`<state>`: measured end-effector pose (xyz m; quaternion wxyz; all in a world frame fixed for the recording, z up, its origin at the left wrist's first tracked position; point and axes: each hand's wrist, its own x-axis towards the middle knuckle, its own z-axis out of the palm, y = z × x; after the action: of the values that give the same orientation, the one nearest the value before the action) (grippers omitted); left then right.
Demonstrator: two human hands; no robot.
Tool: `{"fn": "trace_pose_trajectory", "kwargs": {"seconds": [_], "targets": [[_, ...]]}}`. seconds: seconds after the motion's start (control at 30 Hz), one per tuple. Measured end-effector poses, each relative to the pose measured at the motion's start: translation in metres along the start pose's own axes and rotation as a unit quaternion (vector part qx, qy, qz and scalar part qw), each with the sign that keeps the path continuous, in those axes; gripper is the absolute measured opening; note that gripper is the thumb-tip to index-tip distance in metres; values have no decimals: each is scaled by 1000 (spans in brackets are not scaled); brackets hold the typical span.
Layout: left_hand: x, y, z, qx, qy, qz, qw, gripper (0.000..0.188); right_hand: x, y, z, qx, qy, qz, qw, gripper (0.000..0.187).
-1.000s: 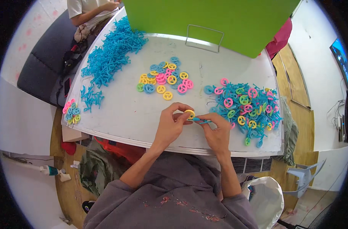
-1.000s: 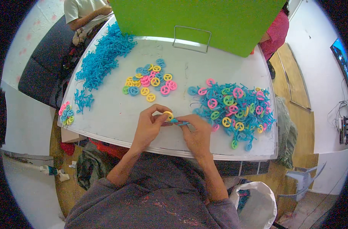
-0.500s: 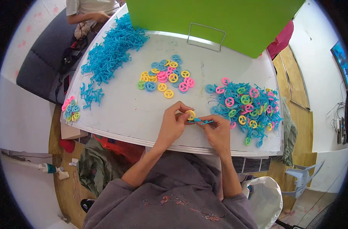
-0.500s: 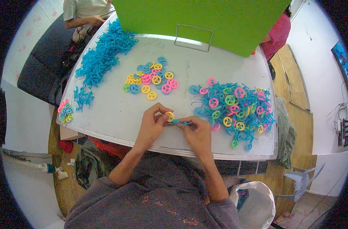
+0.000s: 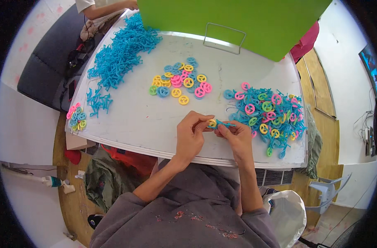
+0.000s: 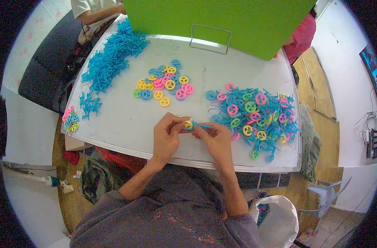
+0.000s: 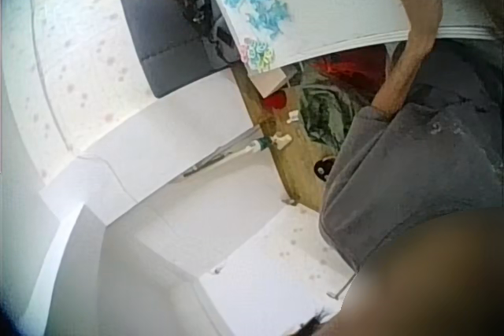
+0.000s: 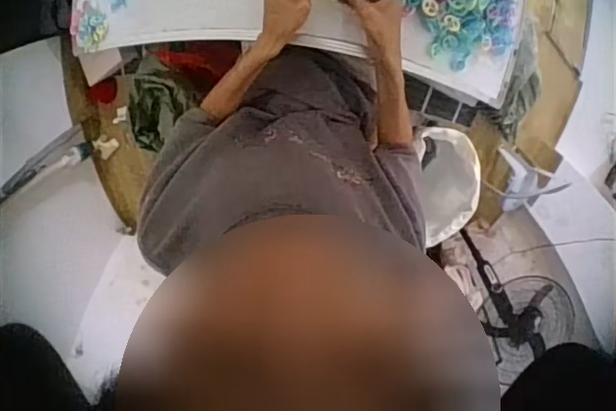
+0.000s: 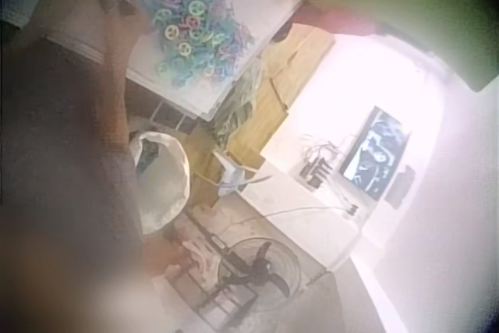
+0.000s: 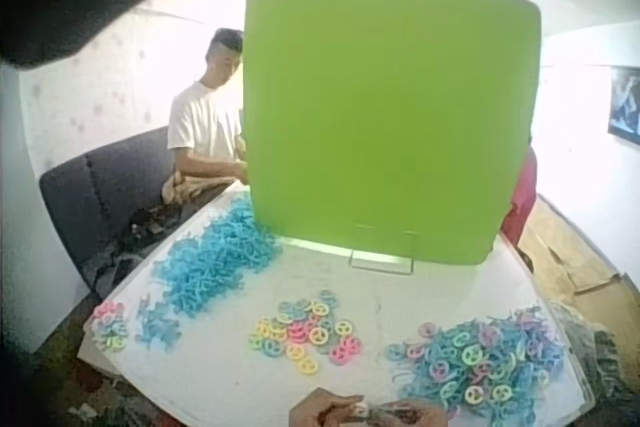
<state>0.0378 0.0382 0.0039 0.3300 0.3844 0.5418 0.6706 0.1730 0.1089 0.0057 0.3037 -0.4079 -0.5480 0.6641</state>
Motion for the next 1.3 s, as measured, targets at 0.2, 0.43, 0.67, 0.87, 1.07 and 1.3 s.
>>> {"fn": "trace_pose_trajectory", "kwargs": {"seconds": [0.2, 0.43, 0.67, 0.87, 1.07, 1.3], "targets": [[0, 1, 2, 49, 13, 59, 997, 19, 3, 3, -1, 93, -19, 35, 995, 19], [2, 4, 7, 54, 19, 27, 998, 20, 1, 15, 10, -54, 101, -55, 992, 14], [-1, 4, -8, 8, -38, -37, 999, 17, 1, 9, 4, -157, 101, -137, 973, 14], [7, 4, -28, -101, -95, -178, 974, 21, -9, -9, -15, 88, -147, -54, 984, 23], [8, 6, -32, -126, -216, -244, 937, 25, 1, -6, -2, -35, -120, -155, 980, 18], [51, -5, -63, 515, 4, 198, 834, 30, 5, -3, 3, 7, -74, -187, 980, 13]]}}
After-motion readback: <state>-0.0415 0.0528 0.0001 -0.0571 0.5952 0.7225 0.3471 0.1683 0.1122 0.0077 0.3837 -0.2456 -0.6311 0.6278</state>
